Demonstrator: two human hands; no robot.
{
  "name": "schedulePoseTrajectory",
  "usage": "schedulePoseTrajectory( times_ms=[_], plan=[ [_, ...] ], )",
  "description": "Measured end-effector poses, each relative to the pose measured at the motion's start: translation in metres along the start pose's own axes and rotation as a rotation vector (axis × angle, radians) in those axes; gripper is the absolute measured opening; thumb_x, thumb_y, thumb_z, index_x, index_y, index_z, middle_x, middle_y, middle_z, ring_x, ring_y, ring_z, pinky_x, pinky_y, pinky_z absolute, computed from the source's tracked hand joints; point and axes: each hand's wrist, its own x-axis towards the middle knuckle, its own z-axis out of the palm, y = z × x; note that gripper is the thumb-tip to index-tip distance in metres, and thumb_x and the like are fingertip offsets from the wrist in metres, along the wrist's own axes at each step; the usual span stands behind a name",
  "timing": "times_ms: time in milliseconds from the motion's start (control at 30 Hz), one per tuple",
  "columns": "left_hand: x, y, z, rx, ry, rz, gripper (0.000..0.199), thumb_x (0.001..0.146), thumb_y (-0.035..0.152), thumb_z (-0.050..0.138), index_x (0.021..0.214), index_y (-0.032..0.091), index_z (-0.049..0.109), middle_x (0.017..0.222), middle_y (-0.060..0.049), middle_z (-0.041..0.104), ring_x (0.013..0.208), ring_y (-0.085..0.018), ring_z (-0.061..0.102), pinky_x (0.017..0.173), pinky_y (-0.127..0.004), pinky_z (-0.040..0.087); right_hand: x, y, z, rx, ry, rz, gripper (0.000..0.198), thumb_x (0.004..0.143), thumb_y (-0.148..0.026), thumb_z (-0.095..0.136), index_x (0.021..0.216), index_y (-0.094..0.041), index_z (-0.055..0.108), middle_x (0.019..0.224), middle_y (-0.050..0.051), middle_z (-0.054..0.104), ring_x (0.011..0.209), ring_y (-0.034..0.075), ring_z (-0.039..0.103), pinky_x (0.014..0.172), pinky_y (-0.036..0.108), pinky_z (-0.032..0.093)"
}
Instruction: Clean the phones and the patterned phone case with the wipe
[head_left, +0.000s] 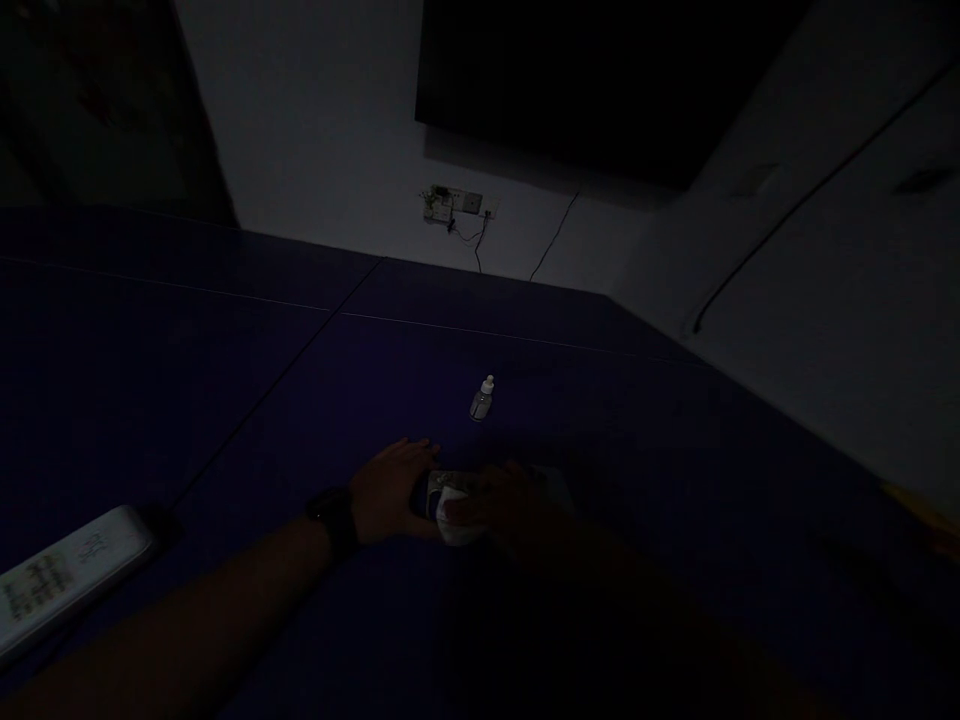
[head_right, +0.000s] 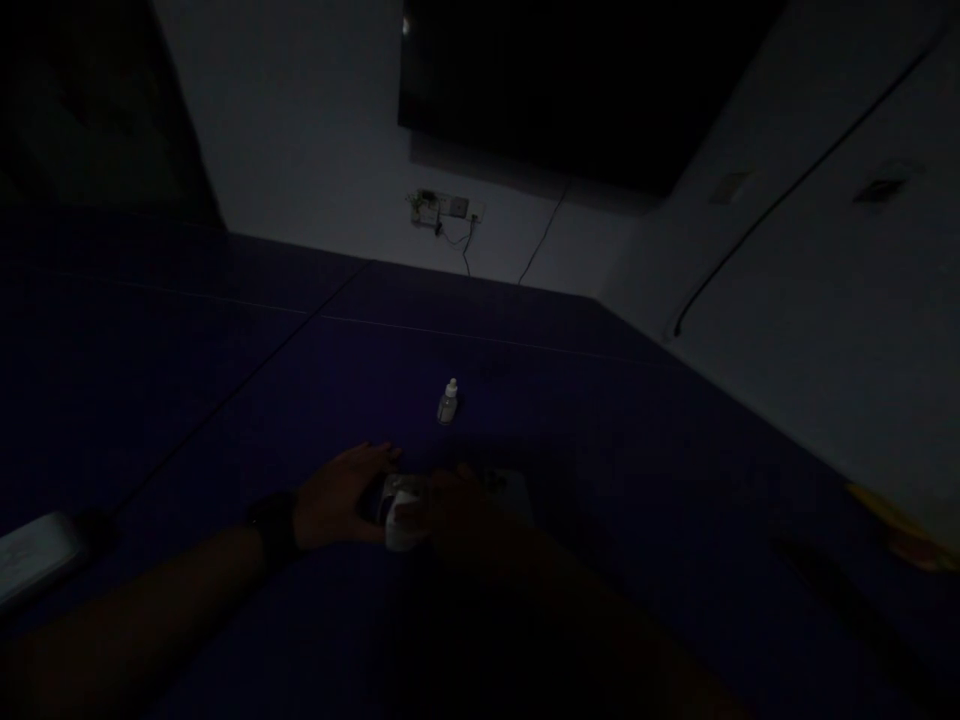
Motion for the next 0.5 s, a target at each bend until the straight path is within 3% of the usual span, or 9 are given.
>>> schedulePoseTrajectory(
  times_ms=[100,233,367,500],
  plan=[
    [-0.001,-0.002,-0.003,-0.011,-0.014,0.016,0.09,0.062,0.073,0.08,0.132,0.024,0.055,0.151,-0.014,0.051,0.143,-0.035,0.042,0.12,-0.055,0.024,-0.034,0.02,-0.016,0.113,0.204,0.214,0.044,0.097,-0.024,0.043,0.134,-0.03,0.065,0.101,0.008,0.065,0.089,0.022,0.059,0.079,0.036,0.046],
    [-0.001,-0.007,-0.009,-0.029,-0.056,0.039,0.084,0.065,0.067,0.082,0.132,0.025,0.055,0.153,-0.013,0.049,0.144,-0.033,0.041,0.119,-0.053,0.027,-0.091,0.051,-0.028,0.309,0.402,0.455,0.045,0.097,-0.035,0.039,0.131,-0.028,0.068,0.105,0.008,0.068,0.094,0.026,0.064,0.084,0.04,0.052],
    [-0.002,-0.017,-0.021,-0.025,-0.121,0.045,0.087,0.071,0.062,0.081,0.143,0.026,0.048,0.156,-0.014,0.044,0.145,-0.034,0.039,0.117,-0.052,0.032,-0.132,0.074,-0.025,0.364,0.483,0.629,0.046,0.093,-0.038,0.041,0.122,-0.025,0.074,0.106,0.01,0.071,0.094,0.028,0.067,0.086,0.043,0.053],
    [-0.005,-0.028,-0.038,0.008,-0.221,0.043,0.09,0.067,0.063,0.083,0.145,0.031,0.049,0.159,-0.012,0.04,0.147,-0.038,0.033,0.114,-0.054,0.034,-0.145,0.09,-0.018,0.401,0.55,0.726,0.046,0.088,-0.039,0.042,0.108,-0.023,0.08,0.099,0.012,0.073,0.09,0.03,0.069,0.082,0.043,0.054]
  ],
)
